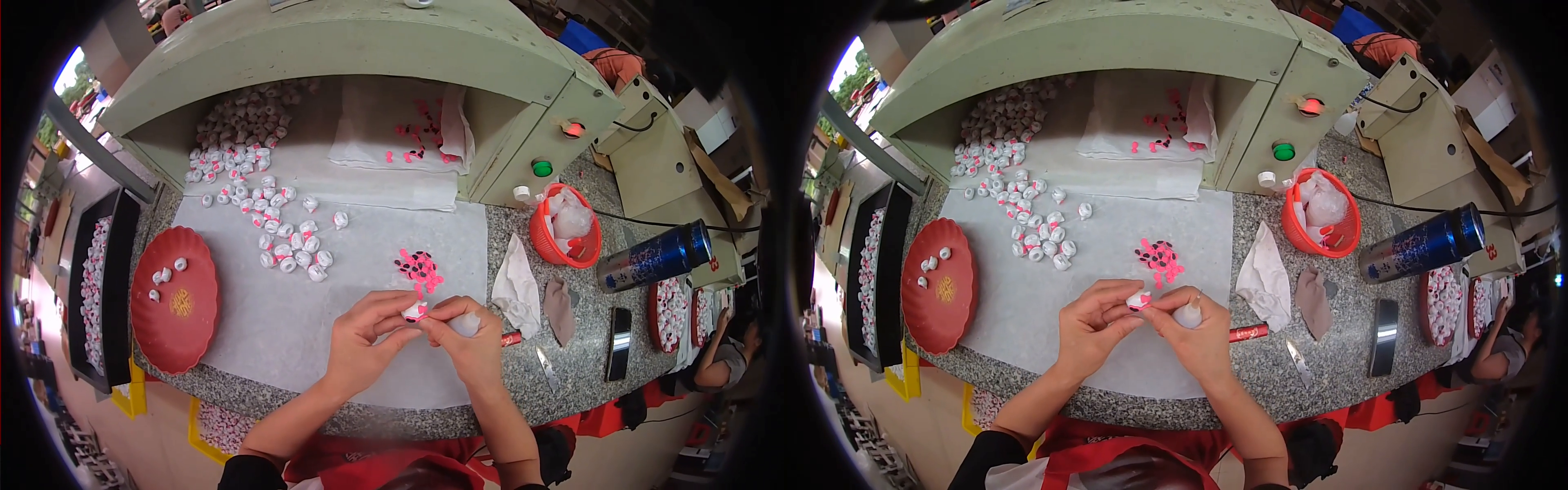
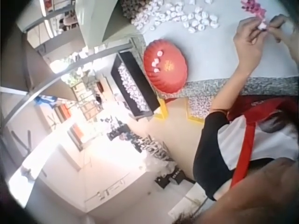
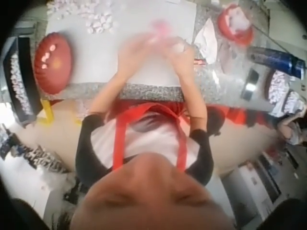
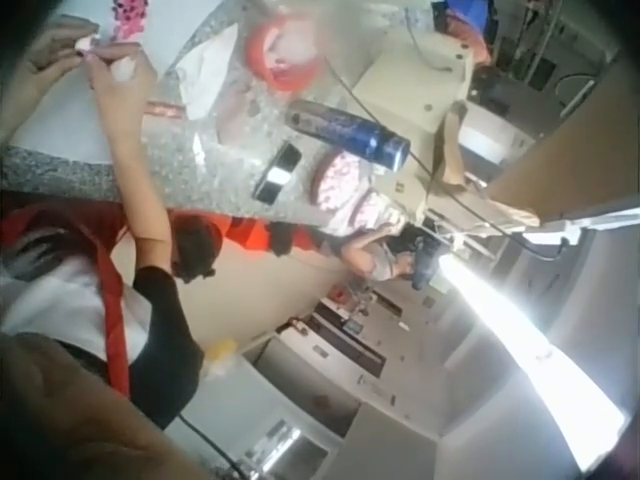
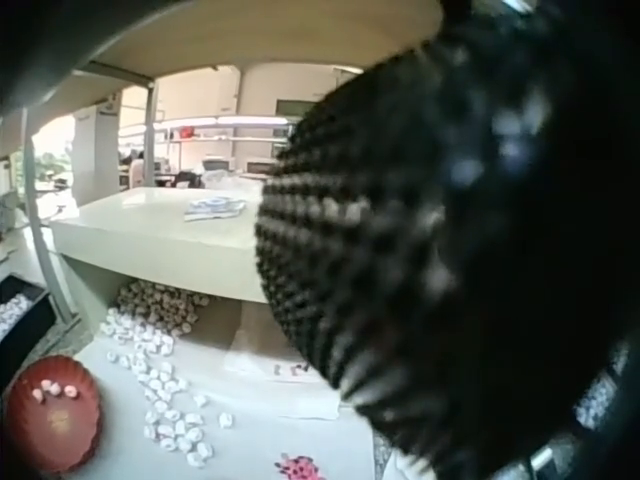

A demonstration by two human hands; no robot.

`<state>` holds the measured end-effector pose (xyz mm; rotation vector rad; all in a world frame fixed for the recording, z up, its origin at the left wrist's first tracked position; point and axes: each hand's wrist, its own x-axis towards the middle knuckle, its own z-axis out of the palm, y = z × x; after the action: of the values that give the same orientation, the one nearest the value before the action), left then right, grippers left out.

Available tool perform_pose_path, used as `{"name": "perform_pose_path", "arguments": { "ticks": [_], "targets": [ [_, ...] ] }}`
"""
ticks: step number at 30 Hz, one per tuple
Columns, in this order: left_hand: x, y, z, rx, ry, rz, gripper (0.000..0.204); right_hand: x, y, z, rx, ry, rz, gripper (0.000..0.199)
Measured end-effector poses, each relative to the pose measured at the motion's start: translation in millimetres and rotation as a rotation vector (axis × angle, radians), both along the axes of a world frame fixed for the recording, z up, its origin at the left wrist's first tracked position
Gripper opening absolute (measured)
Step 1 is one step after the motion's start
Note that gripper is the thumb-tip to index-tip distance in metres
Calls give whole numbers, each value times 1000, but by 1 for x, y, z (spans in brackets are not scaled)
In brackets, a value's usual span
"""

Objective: Assembling small plastic toy parts by gluing white components onto pink flower-shaped bases at a factory workbench.

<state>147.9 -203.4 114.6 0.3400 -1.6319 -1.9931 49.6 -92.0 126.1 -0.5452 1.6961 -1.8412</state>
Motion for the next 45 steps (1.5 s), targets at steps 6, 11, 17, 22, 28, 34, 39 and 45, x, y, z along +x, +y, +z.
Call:
{"name": "perform_pose_path", "arguments": {
  "ticks": [6,11,17,22,28,34,39,45],
  "targets": [
    [0,-4,-1,143,63,-61,30,1,-1,3,37,96,1,15],
    [-1,-3,0,220,29,-57,29,-2,1,2,53,224,39,20],
    [-1,1,-5,255,29,-50,29,-5,2,3,27,327,71,18],
    [-2,4,-5,203,44,-16,28,-5,3,2,40,339,63,18],
    [0,4,-8,161,43,-44,28,-4,3,1,48,313,56,17],
    [-1,3,-7,170,61,-68,30,-6,4,1,1,252,76,17],
    [-1,2,-9,178,28,-67,29,-6,5,-2,-14,236,83,17],
    [-4,-2,-18,570,-12,-91,29,-5,0,4,3,282,79,18]
  ]
}}
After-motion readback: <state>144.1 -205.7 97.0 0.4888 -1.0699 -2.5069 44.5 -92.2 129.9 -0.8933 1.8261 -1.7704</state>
